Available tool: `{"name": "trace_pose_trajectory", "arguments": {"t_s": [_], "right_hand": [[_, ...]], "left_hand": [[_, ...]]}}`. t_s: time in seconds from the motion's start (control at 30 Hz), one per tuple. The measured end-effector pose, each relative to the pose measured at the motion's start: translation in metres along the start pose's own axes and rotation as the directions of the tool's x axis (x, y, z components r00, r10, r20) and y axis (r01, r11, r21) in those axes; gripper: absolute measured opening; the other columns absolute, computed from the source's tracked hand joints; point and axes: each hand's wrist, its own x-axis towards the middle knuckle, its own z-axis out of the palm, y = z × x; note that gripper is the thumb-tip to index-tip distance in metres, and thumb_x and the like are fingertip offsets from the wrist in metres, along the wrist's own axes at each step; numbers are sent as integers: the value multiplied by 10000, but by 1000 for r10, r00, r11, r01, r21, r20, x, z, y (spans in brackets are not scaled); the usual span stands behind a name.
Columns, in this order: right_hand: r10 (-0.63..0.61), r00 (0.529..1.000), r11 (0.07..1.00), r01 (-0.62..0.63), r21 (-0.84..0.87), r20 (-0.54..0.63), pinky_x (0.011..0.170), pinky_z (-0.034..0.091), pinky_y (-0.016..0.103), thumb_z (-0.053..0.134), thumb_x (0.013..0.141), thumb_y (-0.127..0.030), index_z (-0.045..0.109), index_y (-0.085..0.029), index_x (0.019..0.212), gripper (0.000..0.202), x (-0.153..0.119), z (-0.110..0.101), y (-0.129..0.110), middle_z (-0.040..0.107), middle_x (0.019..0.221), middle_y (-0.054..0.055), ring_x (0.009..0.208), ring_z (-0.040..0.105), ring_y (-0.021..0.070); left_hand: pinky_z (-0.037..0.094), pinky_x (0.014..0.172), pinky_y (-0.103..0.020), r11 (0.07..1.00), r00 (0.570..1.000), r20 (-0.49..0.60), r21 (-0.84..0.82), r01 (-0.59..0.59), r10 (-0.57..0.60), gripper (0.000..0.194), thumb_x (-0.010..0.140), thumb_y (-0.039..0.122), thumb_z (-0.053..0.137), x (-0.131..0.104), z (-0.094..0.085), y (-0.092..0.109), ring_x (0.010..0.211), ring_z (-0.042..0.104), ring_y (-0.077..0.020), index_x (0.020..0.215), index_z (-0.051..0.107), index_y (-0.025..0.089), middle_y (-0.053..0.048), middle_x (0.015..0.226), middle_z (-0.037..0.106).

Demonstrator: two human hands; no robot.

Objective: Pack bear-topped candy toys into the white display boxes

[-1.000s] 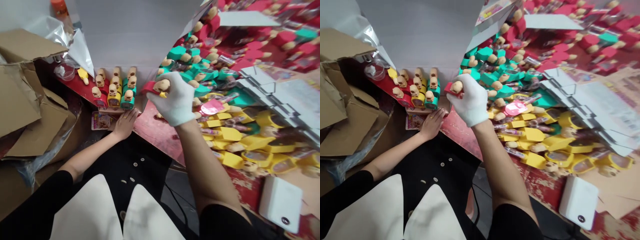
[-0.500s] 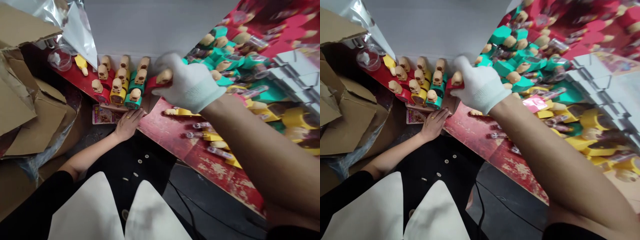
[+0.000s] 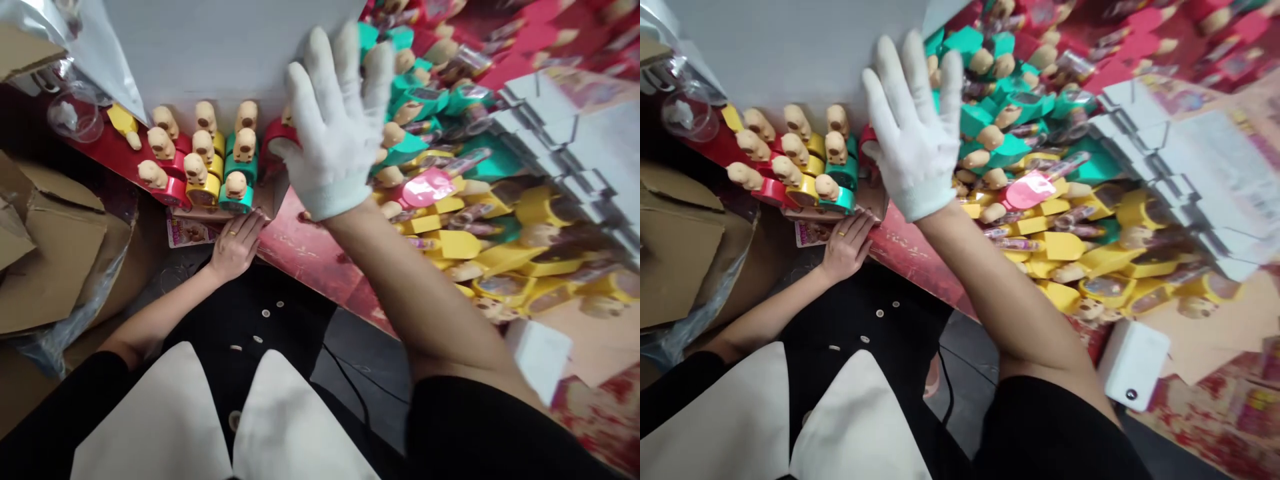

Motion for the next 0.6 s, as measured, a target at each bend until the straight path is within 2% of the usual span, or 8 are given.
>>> {"name": "trace_pose_trajectory", "arguments": {"t_s": [0.07, 0.17, 0.27, 0.37, 0.47, 0.53, 0.6], "right_hand": [[-42, 999, 999, 42, -5, -22, 1315, 70, 608, 446, 1040, -380, 415, -189, 1521, 519, -1, 4, 7, 336, 1660, 72, 1591, 179, 301], [-93, 994, 995, 94, 19, -58, 1310, 97, 614, 476, 1018, -349, 381, -190, 1519, 534, -8, 11, 14, 364, 1642, 116, 1594, 187, 256], [-106, 992, 992, 110, 62, -65, 1302, 76, 643, 495, 995, -361, 393, -191, 1502, 544, -13, 12, 13, 378, 1634, 128, 1588, 214, 269], [-64, 998, 995, 63, 83, 13, 1302, 92, 639, 474, 1001, -390, 409, -148, 1494, 553, -9, 5, 7, 352, 1640, 166, 1587, 218, 276], [-84, 992, 993, 75, 92, 94, 1297, 102, 637, 498, 996, -425, 410, -225, 1496, 546, -4, -7, 2, 344, 1651, 128, 1584, 233, 260], [-132, 985, 984, 117, 131, 112, 1287, 150, 630, 472, 1011, -380, 482, -267, 1421, 425, -6, -14, 0, 453, 1588, 91, 1531, 358, 260], [-166, 977, 969, 137, 206, 131, 1200, 363, 574, 456, 1022, -341, 582, -252, 1279, 300, -9, -19, 0, 644, 1382, 70, 1330, 587, 263]], "left_hand": [[381, 1225, -457, 1000, 1000, 13, -9, 5, -5, 480, 1064, 271, 373, 1, -1, 0, 1464, 479, -265, 1493, 487, 88, -169, 1513, 563], [392, 1222, -466, 1000, 999, 39, -11, 19, -19, 470, 1061, 240, 352, 1, 0, 0, 1452, 493, -259, 1484, 501, 99, -158, 1510, 568], [380, 1234, -466, 999, 998, 60, -17, 29, -28, 477, 1058, 229, 348, -1, 2, 0, 1461, 480, -251, 1497, 486, 105, -154, 1518, 560], [380, 1236, -462, 1000, 998, 52, -9, 28, -28, 479, 1060, 246, 346, -2, 4, 0, 1460, 481, -249, 1497, 485, 110, -143, 1524, 557], [370, 1241, -454, 1000, 999, 52, -7, 10, -9, 490, 1060, 254, 336, -3, 6, -2, 1467, 469, -246, 1504, 476, 104, -144, 1539, 541], [360, 1246, -453, 1000, 997, 73, -17, 4, -2, 502, 1057, 257, 327, -3, 7, -3, 1485, 443, -244, 1516, 461, 101, -145, 1560, 518], [358, 1244, -450, 1000, 996, 89, -25, 17, -15, 509, 1058, 263, 318, -3, 8, -4, 1493, 432, -243, 1522, 454, 103, -144, 1565, 513]]}}
